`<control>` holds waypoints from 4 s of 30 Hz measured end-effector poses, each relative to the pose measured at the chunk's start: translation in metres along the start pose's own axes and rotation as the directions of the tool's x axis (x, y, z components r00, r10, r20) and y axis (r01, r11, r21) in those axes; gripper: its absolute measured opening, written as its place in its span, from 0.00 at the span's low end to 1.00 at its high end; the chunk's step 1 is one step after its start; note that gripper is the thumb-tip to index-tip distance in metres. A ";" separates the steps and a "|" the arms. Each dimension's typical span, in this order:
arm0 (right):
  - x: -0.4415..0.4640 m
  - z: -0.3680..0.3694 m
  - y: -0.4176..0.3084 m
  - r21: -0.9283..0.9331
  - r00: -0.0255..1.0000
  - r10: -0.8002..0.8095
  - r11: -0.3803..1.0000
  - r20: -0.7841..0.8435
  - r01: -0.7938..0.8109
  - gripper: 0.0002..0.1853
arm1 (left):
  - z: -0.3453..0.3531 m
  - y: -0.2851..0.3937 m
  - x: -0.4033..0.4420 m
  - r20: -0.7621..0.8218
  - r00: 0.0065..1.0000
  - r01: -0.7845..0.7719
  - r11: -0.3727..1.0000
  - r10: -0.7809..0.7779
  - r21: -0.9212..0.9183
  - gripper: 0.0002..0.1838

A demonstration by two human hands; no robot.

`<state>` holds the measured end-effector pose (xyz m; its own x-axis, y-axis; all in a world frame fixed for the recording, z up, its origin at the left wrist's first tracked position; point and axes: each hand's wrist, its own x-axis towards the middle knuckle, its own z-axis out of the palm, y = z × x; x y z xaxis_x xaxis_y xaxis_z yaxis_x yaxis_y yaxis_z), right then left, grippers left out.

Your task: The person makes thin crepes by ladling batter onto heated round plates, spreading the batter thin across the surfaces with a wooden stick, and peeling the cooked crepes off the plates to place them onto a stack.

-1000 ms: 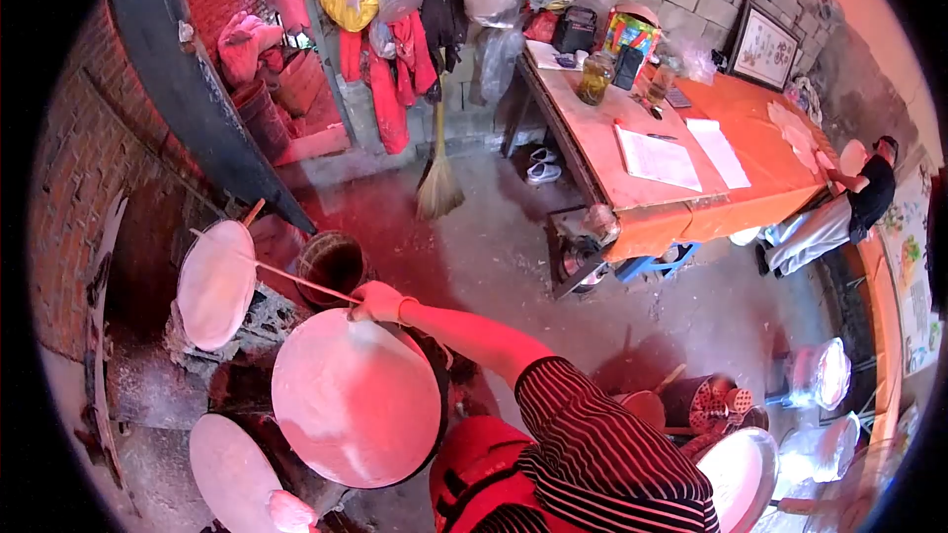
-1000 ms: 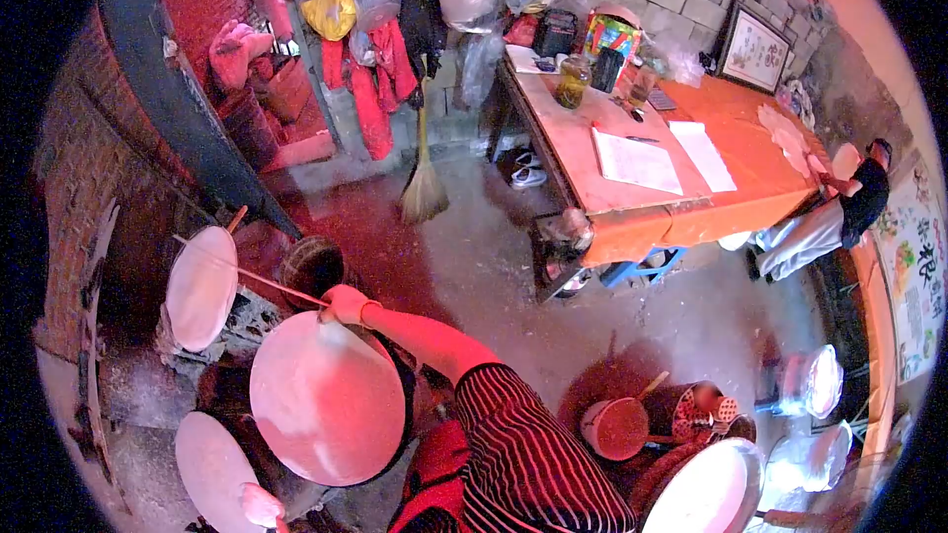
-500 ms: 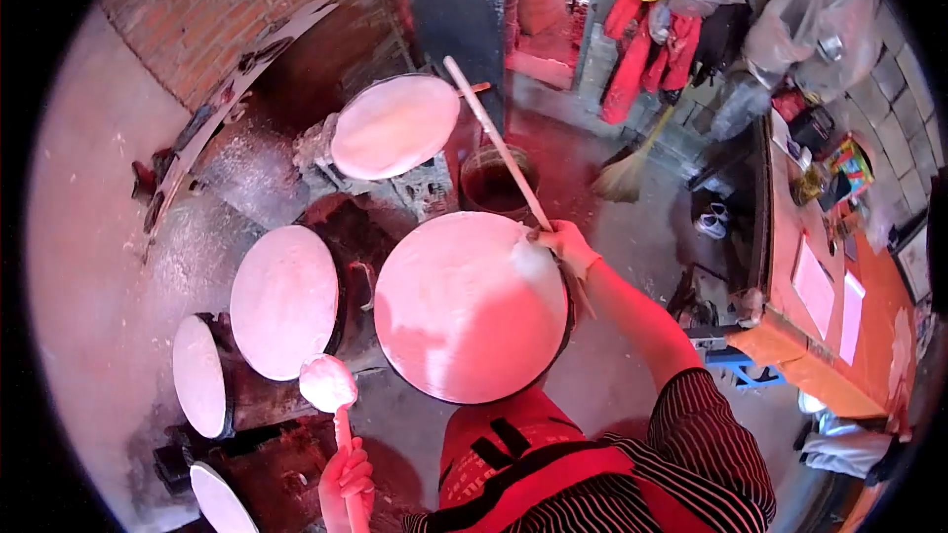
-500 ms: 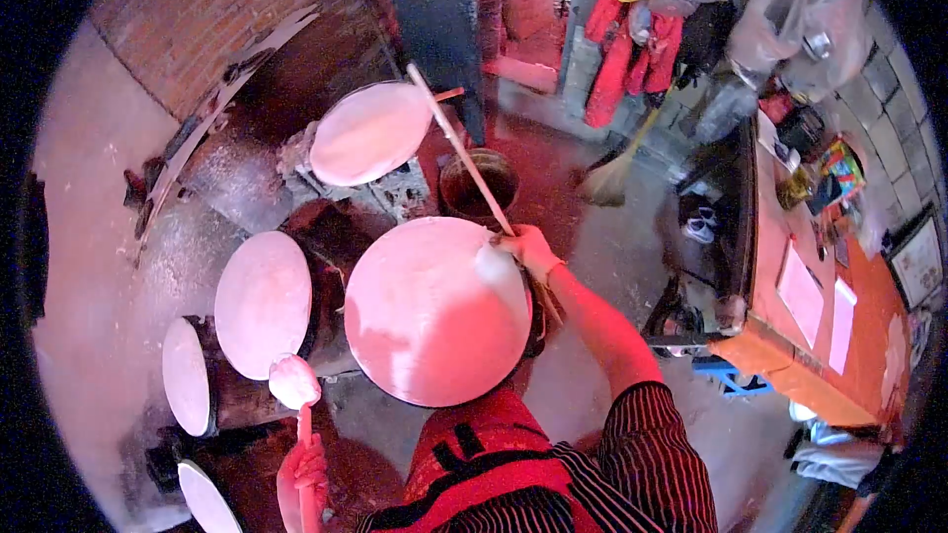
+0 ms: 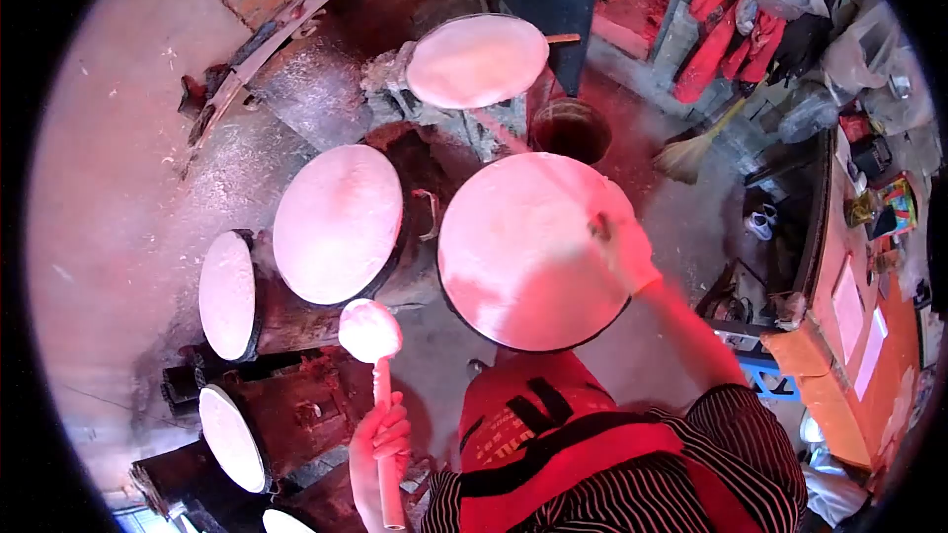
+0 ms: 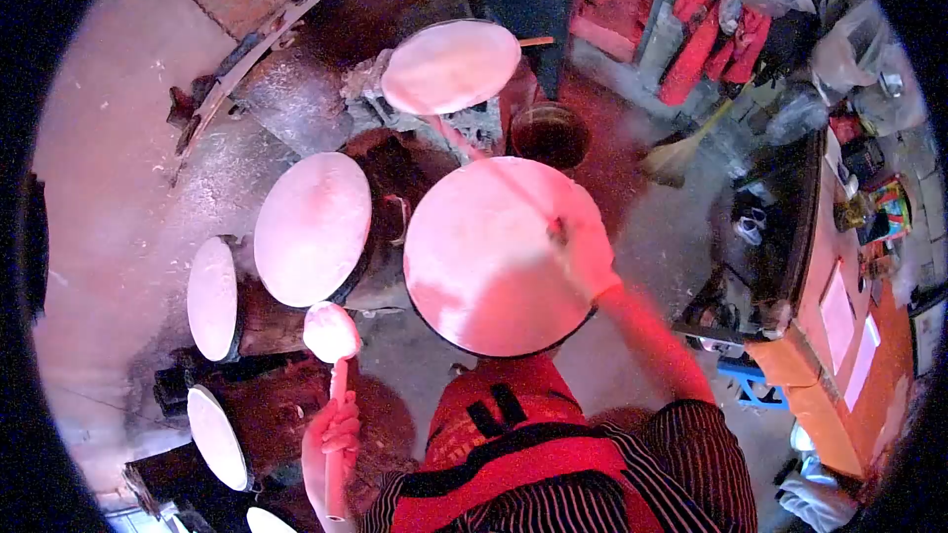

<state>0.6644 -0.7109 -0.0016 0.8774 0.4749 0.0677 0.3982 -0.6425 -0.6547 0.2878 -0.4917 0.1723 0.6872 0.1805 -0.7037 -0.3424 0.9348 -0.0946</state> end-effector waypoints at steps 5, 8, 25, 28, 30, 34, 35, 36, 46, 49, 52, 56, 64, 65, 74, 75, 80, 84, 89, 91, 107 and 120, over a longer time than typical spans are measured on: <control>-0.088 0.070 -0.082 -0.126 0.955 -0.052 0.988 0.292 0.092 0.23 | -0.015 0.030 -0.007 -0.016 1.000 0.017 0.996 -0.016 0.083 0.11; -0.126 0.099 -0.147 -0.309 0.981 -0.080 0.942 0.176 0.133 0.32 | -0.033 0.058 -0.010 -0.013 1.000 0.029 0.985 -0.027 0.170 0.11; -0.106 0.180 -0.206 -0.595 0.993 -0.110 0.801 -0.035 0.067 0.48 | -0.090 0.157 -0.025 0.021 1.000 -0.018 0.862 0.009 0.507 0.13; -0.084 0.191 -0.197 -0.446 0.996 0.088 0.892 0.008 -0.075 0.45 | -0.089 0.164 -0.032 0.038 0.999 -0.029 0.856 0.011 0.516 0.12; -0.082 0.194 -0.197 -0.468 0.988 0.138 0.870 -0.072 -0.156 0.37 | -0.089 0.165 -0.036 0.060 0.998 -0.060 0.833 0.032 0.549 0.12; -0.085 0.207 -0.189 -0.480 0.988 -0.088 0.877 -0.131 0.014 0.26 | -0.090 0.167 -0.037 0.078 0.996 -0.079 0.822 0.042 0.564 0.11; -0.088 0.204 -0.204 -0.509 0.988 -0.093 0.860 -0.121 0.018 0.23 | -0.089 0.168 -0.036 0.076 0.996 -0.082 0.817 0.046 0.571 0.11; -0.088 0.203 -0.213 -0.537 0.989 -0.098 0.843 -0.111 0.023 0.20 | -0.087 0.167 -0.037 0.073 0.996 -0.088 0.810 0.057 0.579 0.11; -0.042 0.126 -0.194 -0.354 0.994 -0.019 0.935 -0.106 -0.020 0.11 | -0.070 0.148 -0.016 0.063 0.995 -0.097 0.811 0.075 0.577 0.11; -0.016 0.050 -0.188 -0.254 0.996 -0.069 0.966 -0.060 0.052 0.12 | -0.059 0.137 -0.003 0.078 0.996 -0.082 0.848 0.048 0.524 0.10; 0.028 -0.042 -0.209 -0.326 0.991 -0.135 0.937 -0.006 0.126 0.14 | -0.042 0.126 0.012 0.079 0.997 -0.049 0.886 0.013 0.462 0.10; 0.102 -0.120 -0.239 -0.377 0.900 -0.435 0.828 0.034 0.414 0.15 | -0.017 0.113 0.033 0.075 0.997 -0.003 0.928 -0.027 0.372 0.09; 0.271 -0.191 -0.304 0.143 0.980 -0.177 0.972 -0.091 0.189 0.22 | 0.043 0.119 0.073 0.056 0.997 0.042 0.978 -0.055 0.205 0.09; 0.310 -0.191 -0.283 0.244 0.970 -0.122 0.954 -0.208 0.172 0.21 | 0.053 0.124 0.079 0.063 0.997 0.037 0.977 -0.051 0.208 0.09; 0.410 0.045 -0.125 0.801 0.819 0.439 0.597 -0.368 0.040 0.10 | 0.148 0.221 0.159 0.036 0.999 -0.004 0.908 -0.013 0.418 0.05; 0.400 0.071 -0.135 0.737 0.751 0.529 0.671 -0.396 -0.084 0.10 | 0.164 0.224 0.160 0.020 0.999 -0.046 0.866 0.042 0.498 0.03; 0.392 0.185 -0.088 0.856 0.591 0.725 0.505 -0.353 -0.109 0.12 | 0.191 0.267 0.195 0.007 1.000 -0.024 0.846 0.024 0.533 0.08; 0.382 0.201 -0.071 0.711 0.514 0.712 0.658 -0.479 -0.249 0.12 | 0.199 0.268 0.205 -0.048 0.995 -0.038 0.803 0.083 0.595 0.09; 0.364 0.170 -0.096 0.699 0.563 0.693 0.666 -0.449 -0.261 0.12 | 0.182 0.241 0.190 0.073 0.994 -0.108 0.766 0.080 0.634 0.11; 0.352 0.161 -0.077 0.807 0.644 0.667 0.577 -0.375 -0.128 0.11 | 0.181 0.206 0.175 0.079 0.986 -0.160 0.722 0.145 0.673 0.10; -0.137 -0.206 -0.008 -0.142 0.889 -0.399 0.889 0.227 0.435 0.32 | 0.112 -0.135 0.133 0.702 0.697 -0.481 -0.823 -0.150 0.302 0.12; -0.245 -0.051 0.092 0.034 0.954 0.297 0.955 -0.046 -0.296 0.23 | 0.022 -0.216 0.301 0.803 0.516 -0.354 -0.778 0.300 0.518 0.09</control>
<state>0.4995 -0.9165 -0.0402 0.9674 0.2345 -0.0956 0.1116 -0.7336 -0.6704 0.5820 -0.6325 -0.0036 0.7660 0.6188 0.1741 0.3550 -0.6330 0.6879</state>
